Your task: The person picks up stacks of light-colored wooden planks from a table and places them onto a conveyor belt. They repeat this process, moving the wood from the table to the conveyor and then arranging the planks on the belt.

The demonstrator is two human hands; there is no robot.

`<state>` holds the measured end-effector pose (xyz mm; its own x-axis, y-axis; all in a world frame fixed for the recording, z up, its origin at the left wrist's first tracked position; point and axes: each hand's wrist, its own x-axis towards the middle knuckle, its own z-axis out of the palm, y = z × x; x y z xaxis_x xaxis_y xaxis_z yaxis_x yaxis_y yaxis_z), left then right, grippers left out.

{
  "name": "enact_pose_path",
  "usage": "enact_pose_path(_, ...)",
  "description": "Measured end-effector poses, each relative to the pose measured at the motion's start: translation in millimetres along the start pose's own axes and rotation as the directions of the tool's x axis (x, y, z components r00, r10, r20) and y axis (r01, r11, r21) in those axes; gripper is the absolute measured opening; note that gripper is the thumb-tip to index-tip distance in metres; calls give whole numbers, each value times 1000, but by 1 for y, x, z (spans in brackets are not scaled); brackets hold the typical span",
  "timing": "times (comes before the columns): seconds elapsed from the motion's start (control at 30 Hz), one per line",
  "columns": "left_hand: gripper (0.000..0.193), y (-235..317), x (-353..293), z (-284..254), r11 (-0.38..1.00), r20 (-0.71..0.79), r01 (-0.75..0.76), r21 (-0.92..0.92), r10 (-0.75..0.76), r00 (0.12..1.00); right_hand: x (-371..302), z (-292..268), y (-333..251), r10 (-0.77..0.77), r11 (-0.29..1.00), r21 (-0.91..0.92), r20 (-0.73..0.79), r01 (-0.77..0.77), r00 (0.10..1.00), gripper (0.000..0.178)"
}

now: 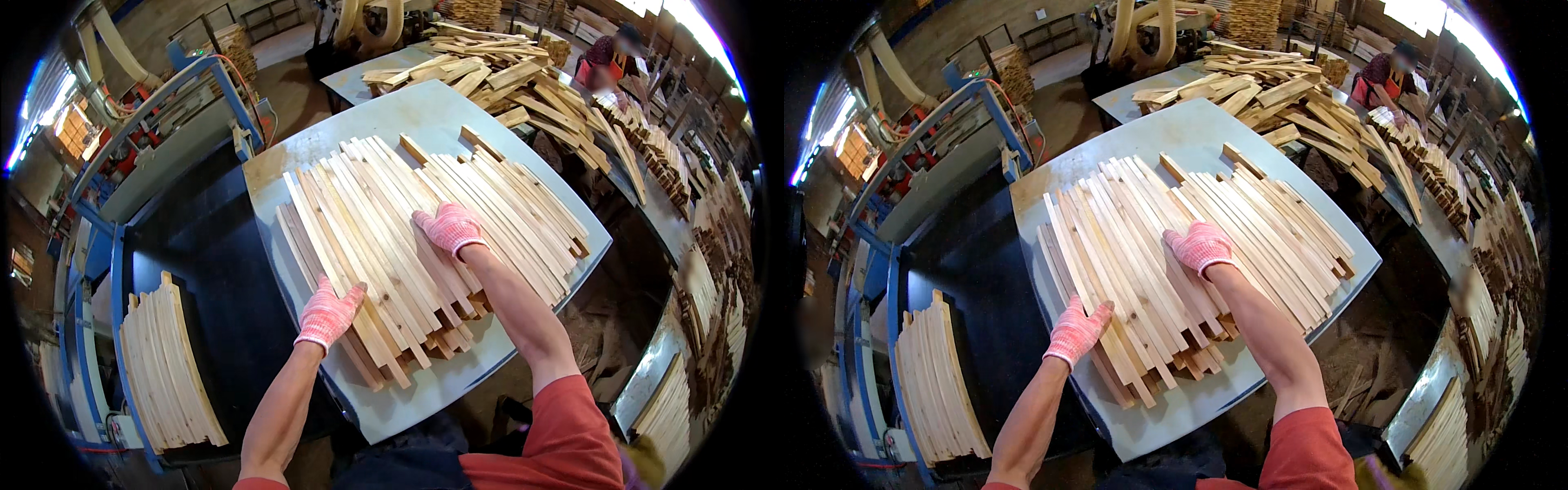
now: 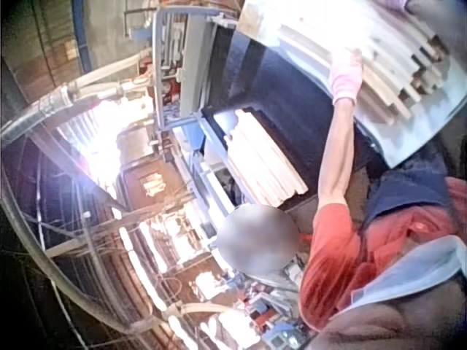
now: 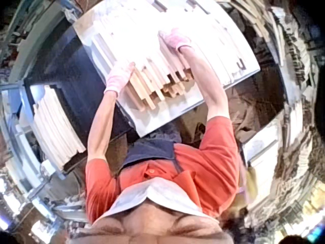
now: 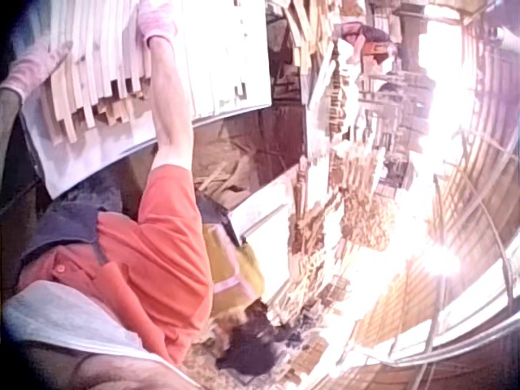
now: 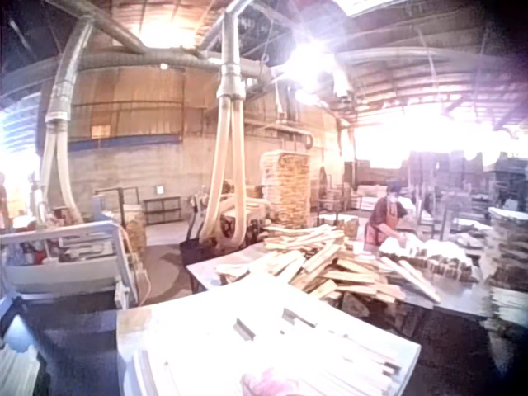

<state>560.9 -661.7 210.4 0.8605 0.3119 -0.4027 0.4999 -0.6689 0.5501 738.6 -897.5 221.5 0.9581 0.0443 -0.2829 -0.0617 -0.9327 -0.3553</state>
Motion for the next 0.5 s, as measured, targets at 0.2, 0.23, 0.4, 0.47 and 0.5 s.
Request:
enact_pose_path(0.2,102,-43,11,73,500,-271,-248,-830,29,962,0,6,-2,-98,994,48,-52,100,994,81)
enact_pose_path(0.23,104,-27,5,69,418,-215,-214,-883,44,976,4,7,4,-83,996,36,-87,86,993,80)
enact_pose_path(0.4,111,-18,-3,54,612,-266,-235,-755,42,963,-7,12,7,-78,992,84,-158,92,984,75)
enact_pose_path(0.47,107,-27,-18,34,659,-286,-222,-719,11,958,-25,8,-11,-62,989,121,-174,84,983,71)
enact_pose_path(0.5,104,-30,-28,25,601,-281,-222,-768,-5,960,-31,9,-19,-44,987,143,-188,71,981,70)
